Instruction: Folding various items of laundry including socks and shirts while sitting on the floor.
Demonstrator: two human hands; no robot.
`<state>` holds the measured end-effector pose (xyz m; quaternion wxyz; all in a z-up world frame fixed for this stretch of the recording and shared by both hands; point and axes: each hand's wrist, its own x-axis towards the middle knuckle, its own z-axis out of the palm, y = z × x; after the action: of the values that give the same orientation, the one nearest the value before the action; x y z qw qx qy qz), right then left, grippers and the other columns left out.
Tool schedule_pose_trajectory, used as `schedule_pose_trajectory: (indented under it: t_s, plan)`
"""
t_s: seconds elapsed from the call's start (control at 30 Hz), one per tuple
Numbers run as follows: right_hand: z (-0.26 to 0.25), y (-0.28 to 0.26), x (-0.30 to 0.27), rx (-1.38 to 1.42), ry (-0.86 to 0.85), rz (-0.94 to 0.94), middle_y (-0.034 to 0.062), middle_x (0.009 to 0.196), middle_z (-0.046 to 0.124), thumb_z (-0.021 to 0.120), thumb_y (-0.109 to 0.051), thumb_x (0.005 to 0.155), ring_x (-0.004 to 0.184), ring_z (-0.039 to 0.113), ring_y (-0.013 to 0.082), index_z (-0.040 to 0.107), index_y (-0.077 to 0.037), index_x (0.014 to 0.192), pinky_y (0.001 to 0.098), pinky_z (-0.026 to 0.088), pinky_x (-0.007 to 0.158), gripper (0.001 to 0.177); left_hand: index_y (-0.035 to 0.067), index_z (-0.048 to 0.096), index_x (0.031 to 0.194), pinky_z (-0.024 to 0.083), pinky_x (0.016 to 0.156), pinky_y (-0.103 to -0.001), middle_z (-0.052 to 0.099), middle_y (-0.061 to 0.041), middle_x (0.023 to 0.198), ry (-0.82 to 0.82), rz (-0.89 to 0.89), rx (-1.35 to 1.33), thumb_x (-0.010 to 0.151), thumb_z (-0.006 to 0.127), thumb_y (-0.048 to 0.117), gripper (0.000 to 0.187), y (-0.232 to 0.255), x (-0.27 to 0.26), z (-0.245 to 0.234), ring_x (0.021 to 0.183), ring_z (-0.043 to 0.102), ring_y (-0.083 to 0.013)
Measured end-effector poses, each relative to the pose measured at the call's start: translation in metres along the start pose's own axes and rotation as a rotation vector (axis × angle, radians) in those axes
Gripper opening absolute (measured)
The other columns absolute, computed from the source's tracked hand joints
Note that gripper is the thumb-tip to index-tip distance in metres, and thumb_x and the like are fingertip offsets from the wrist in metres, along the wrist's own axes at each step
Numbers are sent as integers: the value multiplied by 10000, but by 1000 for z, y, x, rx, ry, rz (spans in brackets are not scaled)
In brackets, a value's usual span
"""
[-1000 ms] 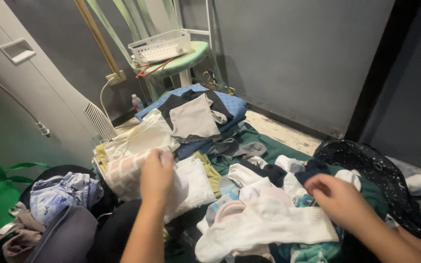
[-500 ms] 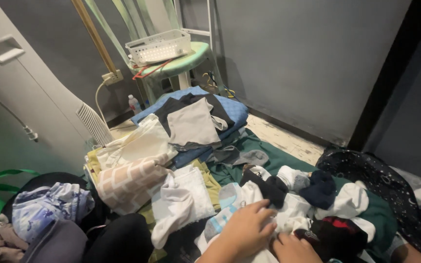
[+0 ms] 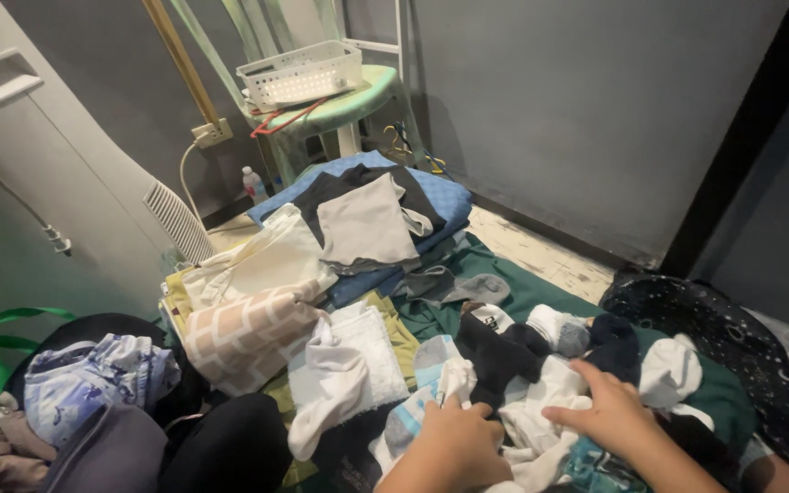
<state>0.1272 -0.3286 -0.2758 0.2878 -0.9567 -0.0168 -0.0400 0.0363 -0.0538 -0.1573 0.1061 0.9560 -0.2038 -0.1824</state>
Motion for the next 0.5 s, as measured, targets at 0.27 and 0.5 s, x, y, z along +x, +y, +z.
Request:
schedule_pose_trajectory:
  t_s: [0.27,0.5]
  plan:
    - [-52,-36,12,872,92,55,99,875,617,720,-125,936,767,616,195,573,-34,1016,372,534,625,191,84,679,1204,418,991,-536,670,-139,1213,388,30,-152,826,670,459,533,-2,3,-18,1156,596,-366]
    - [-168,-167,-5,1041,54,32,120,965,699,600,-202,963,784,743,263,491,-37,1161,369,623,618,280,43,568,1299,488,947,-432,636,-161,1244,636,178,-693,782,779,383,655,8,-13,-42,1144,617,-364]
